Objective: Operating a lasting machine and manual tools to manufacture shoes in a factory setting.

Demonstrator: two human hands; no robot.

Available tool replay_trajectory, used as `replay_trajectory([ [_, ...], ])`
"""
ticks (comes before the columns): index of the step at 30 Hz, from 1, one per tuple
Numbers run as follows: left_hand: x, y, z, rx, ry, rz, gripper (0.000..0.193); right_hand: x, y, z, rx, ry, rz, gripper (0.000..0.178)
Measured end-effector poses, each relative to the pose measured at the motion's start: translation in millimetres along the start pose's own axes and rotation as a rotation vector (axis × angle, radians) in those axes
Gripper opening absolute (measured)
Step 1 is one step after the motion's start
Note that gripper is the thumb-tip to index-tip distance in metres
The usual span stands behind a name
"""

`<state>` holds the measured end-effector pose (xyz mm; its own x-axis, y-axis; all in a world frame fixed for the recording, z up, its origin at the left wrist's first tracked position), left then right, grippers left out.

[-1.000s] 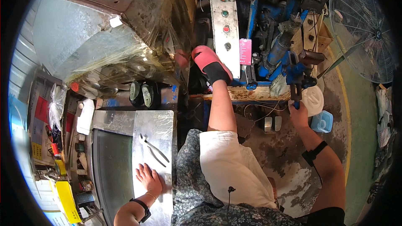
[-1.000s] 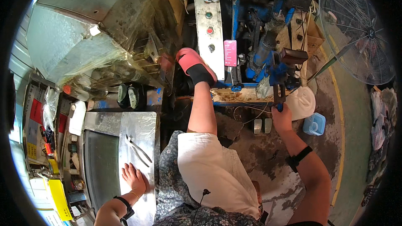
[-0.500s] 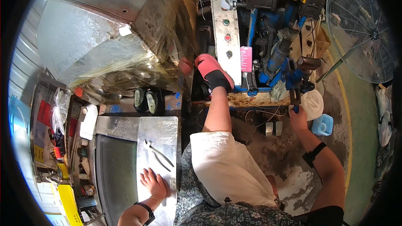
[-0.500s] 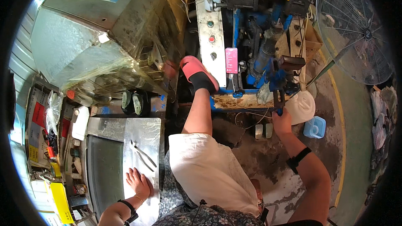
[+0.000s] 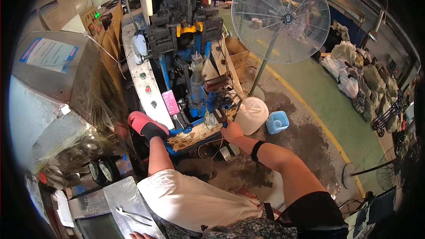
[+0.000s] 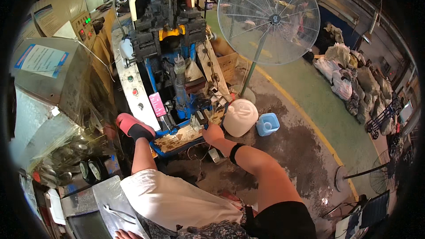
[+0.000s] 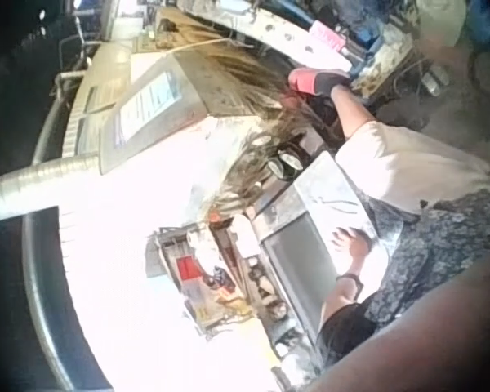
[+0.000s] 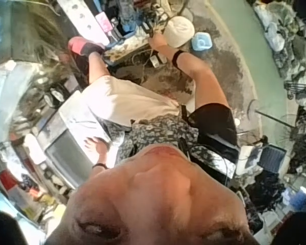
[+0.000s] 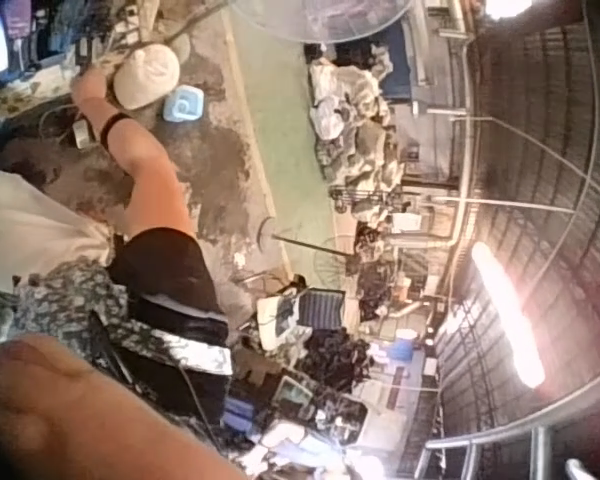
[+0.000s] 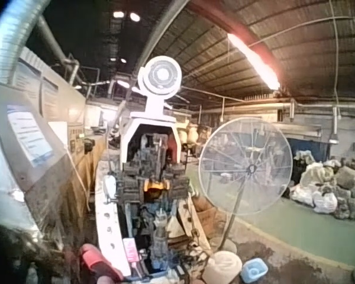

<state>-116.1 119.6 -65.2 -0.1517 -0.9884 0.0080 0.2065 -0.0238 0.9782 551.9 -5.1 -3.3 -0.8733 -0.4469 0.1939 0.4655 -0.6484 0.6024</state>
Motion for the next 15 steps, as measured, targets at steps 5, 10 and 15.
replay_trajectory([
  [5, -0.7, 0.8, -4.8, -0.308, -0.296, -0.211, 0.047, -0.4, -3.0, 2.3, 0.129, 0.003, -0.022, 0.049],
  [10, -0.3, -29.4, 10.0, 0.078, 0.009, -0.339, 0.053, -11.7, -13.8, -10.3, 0.274, 0.08, -0.101, 0.034],
  [15, -1.0, -32.1, -1.9, 0.084, -0.092, -0.603, 0.059, -38.7, -33.1, -54.8, 0.334, 0.25, -0.046, 0.029],
])
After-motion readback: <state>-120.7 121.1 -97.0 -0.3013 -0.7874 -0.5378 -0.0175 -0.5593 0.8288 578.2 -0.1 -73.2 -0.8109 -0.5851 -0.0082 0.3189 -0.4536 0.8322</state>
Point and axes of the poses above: each hand's wrist, its own x-axis away from the middle knuckle, its own y-axis out of the back of the hand, z = x × y, the point moved 4 cm from there along -x, towards the middle knuckle, and after that the axes turned 13 degrees about -x, right-handed, at the moved point
